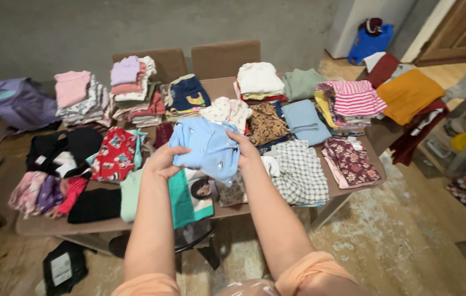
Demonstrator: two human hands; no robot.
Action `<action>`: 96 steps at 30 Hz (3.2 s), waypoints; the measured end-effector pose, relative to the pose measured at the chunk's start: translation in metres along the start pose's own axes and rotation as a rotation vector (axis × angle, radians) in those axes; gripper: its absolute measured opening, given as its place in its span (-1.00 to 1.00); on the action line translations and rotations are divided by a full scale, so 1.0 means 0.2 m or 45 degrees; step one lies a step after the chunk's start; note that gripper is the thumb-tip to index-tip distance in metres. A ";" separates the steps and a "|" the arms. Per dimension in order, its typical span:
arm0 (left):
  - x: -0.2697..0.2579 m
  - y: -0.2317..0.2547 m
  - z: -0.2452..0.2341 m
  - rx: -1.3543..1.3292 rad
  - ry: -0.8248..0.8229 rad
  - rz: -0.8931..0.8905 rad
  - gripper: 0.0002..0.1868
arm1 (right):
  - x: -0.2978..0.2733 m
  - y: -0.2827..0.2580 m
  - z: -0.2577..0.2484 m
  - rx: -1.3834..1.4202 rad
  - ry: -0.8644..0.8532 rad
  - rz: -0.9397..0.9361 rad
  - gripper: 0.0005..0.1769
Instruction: The person sorts various items of clothing from a large table, picking up stacks and individual pieces and moving them to a closet shelf.
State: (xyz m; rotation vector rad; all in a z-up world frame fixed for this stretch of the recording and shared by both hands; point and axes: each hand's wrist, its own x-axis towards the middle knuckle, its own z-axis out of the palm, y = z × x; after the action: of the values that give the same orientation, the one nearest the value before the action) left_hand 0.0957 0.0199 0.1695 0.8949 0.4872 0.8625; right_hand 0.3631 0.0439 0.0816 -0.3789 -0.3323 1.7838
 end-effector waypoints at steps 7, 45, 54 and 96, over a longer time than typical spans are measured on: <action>0.30 -0.24 0.16 -0.059 -0.006 -0.133 -0.44 | -0.09 -0.39 -0.10 -0.354 0.351 -0.123 -0.68; 1.78 -1.04 0.57 1.711 0.553 0.157 -0.62 | 0.33 -1.18 -0.55 -2.533 0.907 -0.276 -0.03; 0.60 -0.26 0.00 1.965 0.815 0.098 -0.64 | 0.24 -0.11 0.12 -2.332 0.672 -0.598 -0.23; -0.25 -0.42 -1.01 2.064 0.884 0.042 -0.46 | 0.04 1.05 0.13 -2.816 0.340 0.231 -0.02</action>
State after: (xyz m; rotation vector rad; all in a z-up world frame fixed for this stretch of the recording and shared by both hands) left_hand -0.0343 0.0463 -0.0117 2.0415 1.9170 0.6719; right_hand 0.1666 0.0008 0.0180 -2.0942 -2.0106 0.7065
